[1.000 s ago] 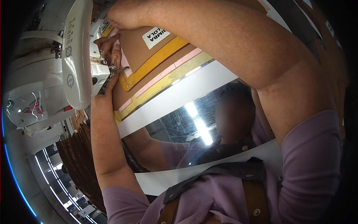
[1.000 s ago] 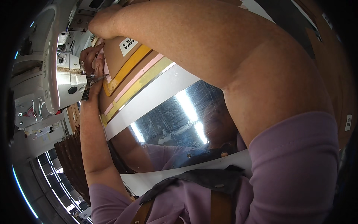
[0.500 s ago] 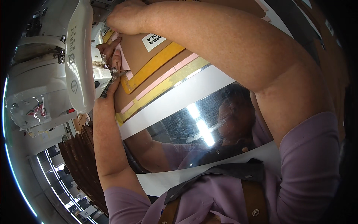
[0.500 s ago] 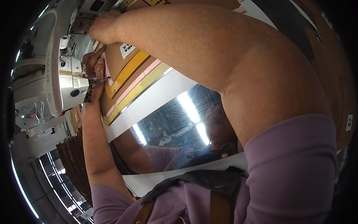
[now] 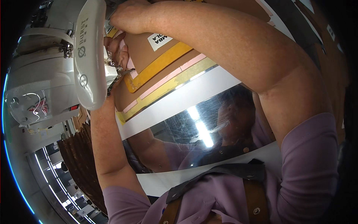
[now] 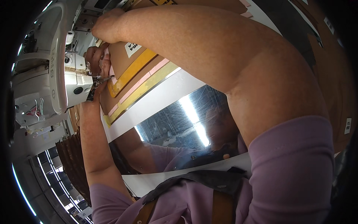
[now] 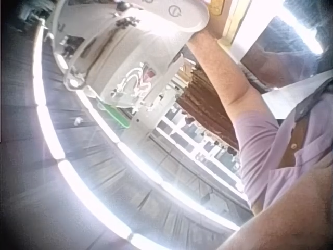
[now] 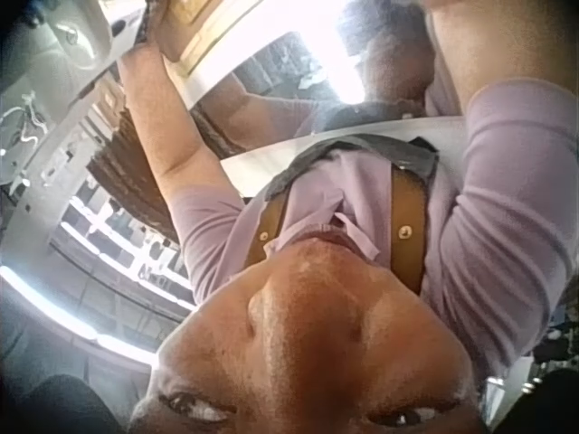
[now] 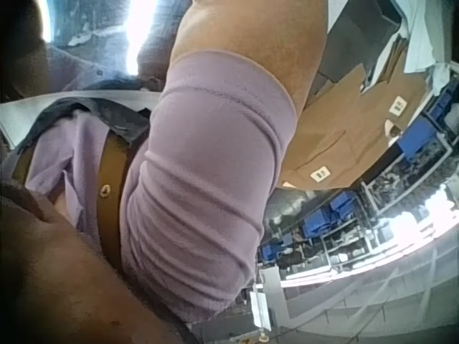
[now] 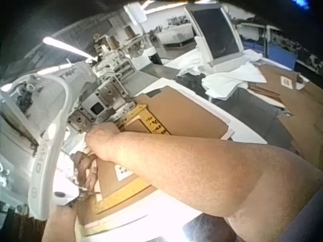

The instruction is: The recorder is aligning and sewing leather pocket components onto a larger piece using an industrial sewing machine.

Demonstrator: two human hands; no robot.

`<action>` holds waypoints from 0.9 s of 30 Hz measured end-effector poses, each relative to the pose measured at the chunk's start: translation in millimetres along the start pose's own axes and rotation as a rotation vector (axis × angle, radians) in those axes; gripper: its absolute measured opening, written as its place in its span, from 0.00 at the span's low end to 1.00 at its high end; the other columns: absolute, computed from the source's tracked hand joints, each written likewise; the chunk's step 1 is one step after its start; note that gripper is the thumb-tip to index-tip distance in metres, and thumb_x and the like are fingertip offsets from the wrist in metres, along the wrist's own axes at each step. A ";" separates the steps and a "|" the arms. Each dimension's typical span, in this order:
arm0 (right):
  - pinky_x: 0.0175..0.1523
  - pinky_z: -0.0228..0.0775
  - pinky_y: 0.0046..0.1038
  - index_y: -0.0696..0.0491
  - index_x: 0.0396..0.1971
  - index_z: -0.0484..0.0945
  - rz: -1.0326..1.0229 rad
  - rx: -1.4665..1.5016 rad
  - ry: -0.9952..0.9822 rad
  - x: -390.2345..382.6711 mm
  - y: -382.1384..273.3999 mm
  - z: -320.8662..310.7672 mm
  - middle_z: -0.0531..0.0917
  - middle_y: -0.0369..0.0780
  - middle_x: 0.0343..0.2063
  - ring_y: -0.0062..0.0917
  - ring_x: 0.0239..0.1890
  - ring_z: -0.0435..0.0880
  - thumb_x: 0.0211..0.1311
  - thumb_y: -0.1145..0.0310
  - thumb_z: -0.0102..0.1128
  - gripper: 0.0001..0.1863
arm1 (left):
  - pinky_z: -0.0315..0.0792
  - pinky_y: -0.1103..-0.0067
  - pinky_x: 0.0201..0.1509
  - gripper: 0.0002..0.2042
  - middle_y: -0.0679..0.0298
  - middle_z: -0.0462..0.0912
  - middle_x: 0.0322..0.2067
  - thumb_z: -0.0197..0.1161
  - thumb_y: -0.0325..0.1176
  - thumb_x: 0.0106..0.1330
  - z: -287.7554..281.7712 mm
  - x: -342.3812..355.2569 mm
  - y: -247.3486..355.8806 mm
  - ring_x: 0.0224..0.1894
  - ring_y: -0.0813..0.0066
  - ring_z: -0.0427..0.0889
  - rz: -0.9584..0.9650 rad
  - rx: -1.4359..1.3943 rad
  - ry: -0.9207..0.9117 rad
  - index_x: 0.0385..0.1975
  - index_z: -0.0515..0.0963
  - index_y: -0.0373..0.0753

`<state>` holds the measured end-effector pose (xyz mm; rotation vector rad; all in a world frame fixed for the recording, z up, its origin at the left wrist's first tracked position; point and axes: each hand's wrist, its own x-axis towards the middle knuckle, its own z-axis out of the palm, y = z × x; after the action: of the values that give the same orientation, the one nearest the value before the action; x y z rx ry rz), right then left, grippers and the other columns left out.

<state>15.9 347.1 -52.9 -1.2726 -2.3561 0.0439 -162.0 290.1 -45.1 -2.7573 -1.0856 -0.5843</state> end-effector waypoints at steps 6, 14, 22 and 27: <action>0.53 0.79 0.40 0.53 0.45 0.86 -0.032 0.040 -0.053 3.5 6.1 -5.1 0.87 0.46 0.48 0.40 0.52 0.86 0.66 0.64 0.55 0.16 | 0.75 0.67 0.43 0.16 0.63 0.78 0.36 0.62 0.31 0.67 -21.2 3.8 6.0 0.37 0.64 0.79 0.215 0.313 0.018 0.54 0.82 0.46; 0.52 0.79 0.40 0.51 0.45 0.87 -0.157 -0.013 -0.149 -7.7 9.3 -18.7 0.87 0.43 0.48 0.39 0.53 0.86 0.62 0.66 0.58 0.15 | 0.74 0.69 0.47 0.19 0.63 0.80 0.38 0.62 0.35 0.64 -27.1 0.1 25.2 0.40 0.65 0.80 0.078 0.236 -0.098 0.56 0.81 0.46; 0.48 0.79 0.40 0.52 0.42 0.88 -0.193 -0.088 -0.133 -6.2 15.4 -24.5 0.88 0.45 0.44 0.41 0.48 0.87 0.55 0.67 0.61 0.15 | 0.71 0.65 0.45 0.20 0.59 0.80 0.36 0.58 0.38 0.68 -32.2 7.0 24.8 0.36 0.61 0.78 0.076 0.327 -0.163 0.60 0.78 0.48; 0.48 0.79 0.41 0.52 0.43 0.88 -0.131 -0.038 -0.172 -10.6 21.8 -26.0 0.88 0.45 0.44 0.41 0.49 0.86 0.54 0.67 0.62 0.16 | 0.70 0.64 0.43 0.20 0.58 0.81 0.34 0.56 0.38 0.69 -35.4 11.1 25.7 0.34 0.60 0.77 0.108 0.199 -0.227 0.61 0.77 0.48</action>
<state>48.5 346.3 -38.9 -1.1701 -2.5942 0.0694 -148.2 269.4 -7.5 -2.7316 -0.9676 -0.1422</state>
